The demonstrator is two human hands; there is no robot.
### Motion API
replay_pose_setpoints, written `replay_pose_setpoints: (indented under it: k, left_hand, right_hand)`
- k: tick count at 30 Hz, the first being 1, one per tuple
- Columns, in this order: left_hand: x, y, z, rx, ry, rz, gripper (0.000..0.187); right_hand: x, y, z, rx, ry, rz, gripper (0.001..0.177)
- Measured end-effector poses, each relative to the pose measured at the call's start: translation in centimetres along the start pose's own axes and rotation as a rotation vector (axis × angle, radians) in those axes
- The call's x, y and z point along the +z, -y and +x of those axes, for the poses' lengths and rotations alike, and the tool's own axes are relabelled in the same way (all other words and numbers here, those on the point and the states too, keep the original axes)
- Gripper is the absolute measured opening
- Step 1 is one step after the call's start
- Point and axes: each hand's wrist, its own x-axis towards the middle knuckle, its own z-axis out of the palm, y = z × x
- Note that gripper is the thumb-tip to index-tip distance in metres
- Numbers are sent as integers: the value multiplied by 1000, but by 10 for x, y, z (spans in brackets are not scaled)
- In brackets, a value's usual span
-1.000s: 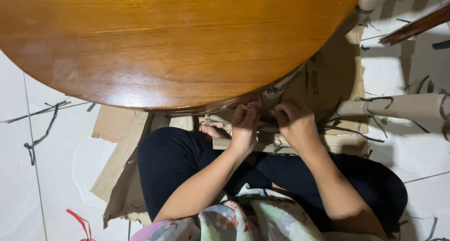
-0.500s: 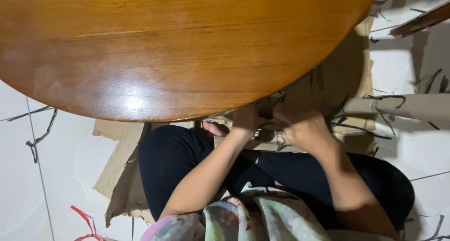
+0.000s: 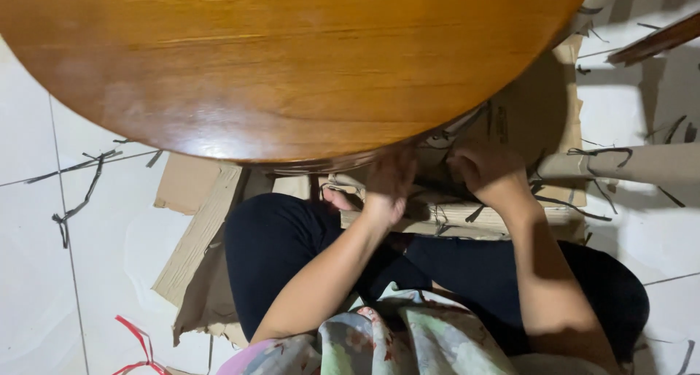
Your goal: Wrapping the legs of a wooden stool with protective cardboard and securing them with plastic ties.
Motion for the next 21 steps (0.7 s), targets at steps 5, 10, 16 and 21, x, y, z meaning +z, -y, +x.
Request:
replay_pose_setpoints:
  k: [5,10,16,21]
  left_hand:
    - [51,-14,-84,52,210,223,20]
    - [-8,34,4,251,214,513,22]
    - [44,-15,-38,777,374,1344,36]
    - [65,-37,-57,746,443,1582,41]
  right_hand:
    - [-23,20,-3,147,44,147,5]
    - [-33,32,0,160,85,181,7]
    - [-53,51,9,107,79,464,6]
    - [-45,52,7,63,37,676,10]
